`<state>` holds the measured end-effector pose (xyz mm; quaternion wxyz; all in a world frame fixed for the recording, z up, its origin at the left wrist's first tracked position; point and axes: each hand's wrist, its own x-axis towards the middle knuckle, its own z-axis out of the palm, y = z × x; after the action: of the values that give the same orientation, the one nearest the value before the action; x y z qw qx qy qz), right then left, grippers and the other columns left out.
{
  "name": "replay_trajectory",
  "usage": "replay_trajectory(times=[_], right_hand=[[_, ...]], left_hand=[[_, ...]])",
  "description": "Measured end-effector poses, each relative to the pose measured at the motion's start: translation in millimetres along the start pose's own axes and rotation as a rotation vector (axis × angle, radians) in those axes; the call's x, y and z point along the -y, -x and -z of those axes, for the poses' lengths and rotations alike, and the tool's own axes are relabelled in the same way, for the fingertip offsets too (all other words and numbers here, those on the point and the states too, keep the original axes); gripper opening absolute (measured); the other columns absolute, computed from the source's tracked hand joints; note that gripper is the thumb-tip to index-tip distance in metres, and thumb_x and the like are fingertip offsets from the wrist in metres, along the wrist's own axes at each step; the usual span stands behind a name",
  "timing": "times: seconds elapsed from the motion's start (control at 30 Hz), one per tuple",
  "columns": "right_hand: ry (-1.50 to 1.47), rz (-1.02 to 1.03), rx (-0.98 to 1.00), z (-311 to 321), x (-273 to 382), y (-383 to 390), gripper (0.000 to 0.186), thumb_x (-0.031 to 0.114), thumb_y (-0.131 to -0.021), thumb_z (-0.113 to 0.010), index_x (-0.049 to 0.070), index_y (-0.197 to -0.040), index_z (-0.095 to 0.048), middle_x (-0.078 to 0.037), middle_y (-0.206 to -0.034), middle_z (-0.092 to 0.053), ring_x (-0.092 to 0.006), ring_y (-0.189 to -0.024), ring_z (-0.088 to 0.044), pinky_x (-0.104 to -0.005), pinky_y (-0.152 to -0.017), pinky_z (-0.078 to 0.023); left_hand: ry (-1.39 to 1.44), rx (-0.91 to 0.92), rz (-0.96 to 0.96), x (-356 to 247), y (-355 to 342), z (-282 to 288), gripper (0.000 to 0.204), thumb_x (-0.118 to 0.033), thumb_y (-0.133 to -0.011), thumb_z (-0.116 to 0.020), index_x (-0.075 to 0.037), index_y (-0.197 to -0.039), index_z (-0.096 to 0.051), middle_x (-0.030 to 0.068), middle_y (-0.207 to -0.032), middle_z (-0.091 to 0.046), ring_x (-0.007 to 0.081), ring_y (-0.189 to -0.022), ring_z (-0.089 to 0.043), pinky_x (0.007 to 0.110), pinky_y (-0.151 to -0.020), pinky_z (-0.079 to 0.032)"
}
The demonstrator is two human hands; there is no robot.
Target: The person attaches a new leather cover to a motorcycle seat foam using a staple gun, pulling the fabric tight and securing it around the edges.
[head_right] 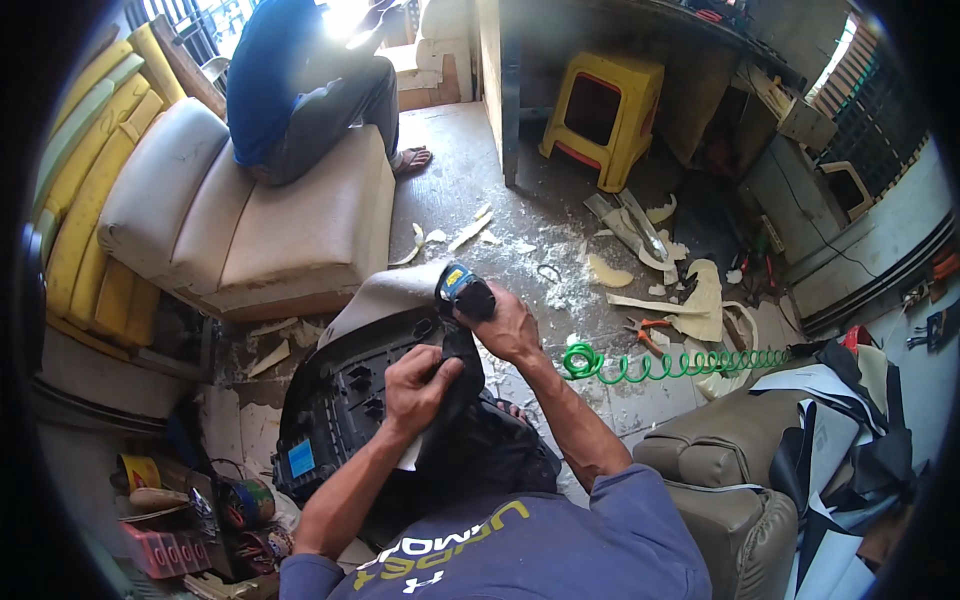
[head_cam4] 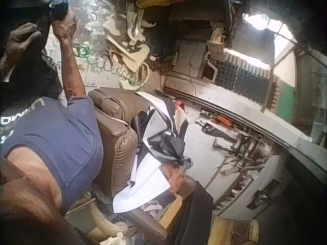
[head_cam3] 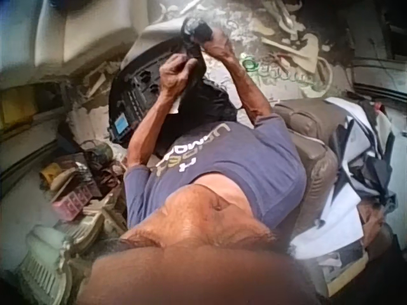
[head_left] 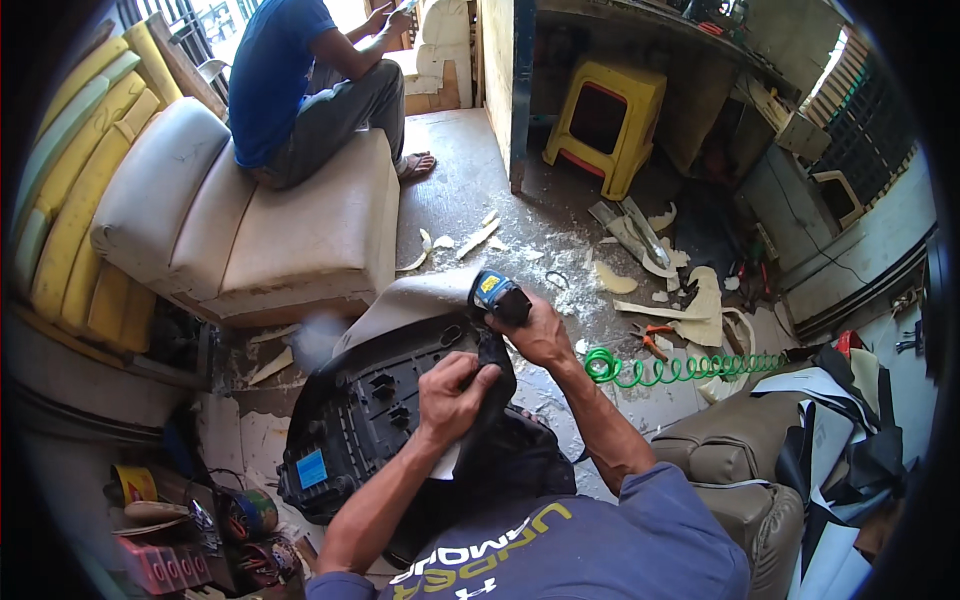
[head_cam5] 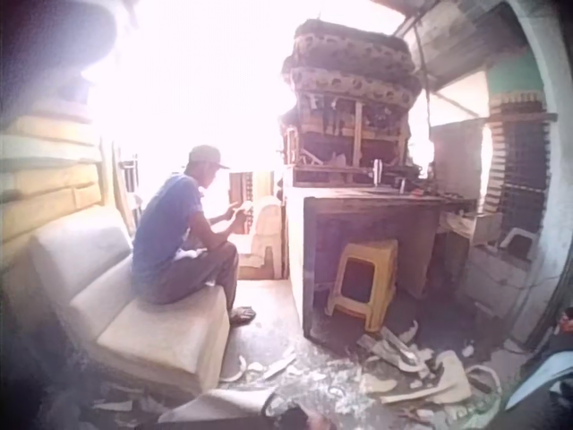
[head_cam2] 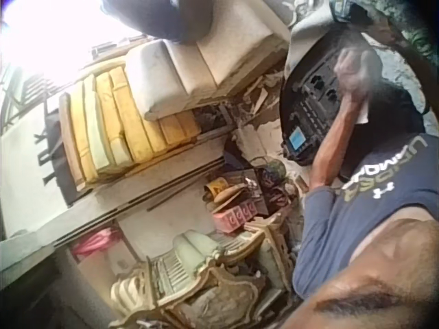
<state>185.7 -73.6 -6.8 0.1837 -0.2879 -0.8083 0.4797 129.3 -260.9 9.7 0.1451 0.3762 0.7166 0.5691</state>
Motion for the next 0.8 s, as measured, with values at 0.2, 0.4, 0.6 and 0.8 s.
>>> replay_trajectory(times=[0.2, 0.4, 0.6, 0.8], right_hand=[[0.087, -0.194, 0.014, 36.3, -36.4, 34.2, 0.044, 0.037, -0.078, -0.084, 0.006, -0.106, -0.071, -0.012, -0.091, -0.074, -0.0229, -0.084, -0.072, -0.0383, -0.077, -0.055], [0.299, -0.031, 0.116, 100.1, -27.2, 97.3, 0.035, 0.026, -0.077, -0.081, 0.003, -0.101, -0.072, -0.016, -0.086, -0.074, -0.0268, -0.081, -0.074, -0.0394, -0.076, -0.056], [0.405, 0.064, 0.286, 121.1, 26.2, 131.4, 0.031, 0.019, -0.076, -0.081, -0.002, -0.097, -0.071, -0.017, -0.083, -0.073, -0.0278, -0.076, -0.073, -0.0372, -0.07, -0.057], [0.369, -0.01, 0.408, 86.1, 18.2, 127.2, 0.027, 0.019, -0.076, -0.081, 0.0, -0.094, -0.072, -0.017, -0.082, -0.073, -0.0284, -0.075, -0.073, -0.0375, -0.069, -0.056]], left_hand=[[-0.438, -0.216, -0.366, -22.1, 42.4, -26.7, 0.027, -0.021, -0.071, -0.085, -0.006, -0.069, -0.063, 0.0072, -0.088, -0.059, 0.0292, -0.093, -0.054, 0.041, -0.085, -0.041], [-0.543, -0.172, -0.259, -10.7, 82.3, -49.0, 0.028, -0.03, -0.077, -0.081, -0.016, -0.064, -0.062, 0.0026, -0.072, -0.052, 0.0222, -0.071, -0.048, 0.039, -0.075, -0.031], [-0.651, -0.295, -0.127, 20.7, 95.9, -36.9, 0.026, -0.027, -0.08, -0.078, -0.014, -0.066, -0.061, 0.0029, -0.07, -0.049, 0.0229, -0.079, -0.05, 0.043, -0.084, -0.028], [-0.515, -0.213, -0.044, 54.8, 94.0, 1.0, 0.023, -0.032, -0.083, -0.074, -0.014, -0.071, -0.066, 0.0028, -0.075, -0.054, 0.0234, -0.081, -0.053, 0.044, -0.085, -0.03]])
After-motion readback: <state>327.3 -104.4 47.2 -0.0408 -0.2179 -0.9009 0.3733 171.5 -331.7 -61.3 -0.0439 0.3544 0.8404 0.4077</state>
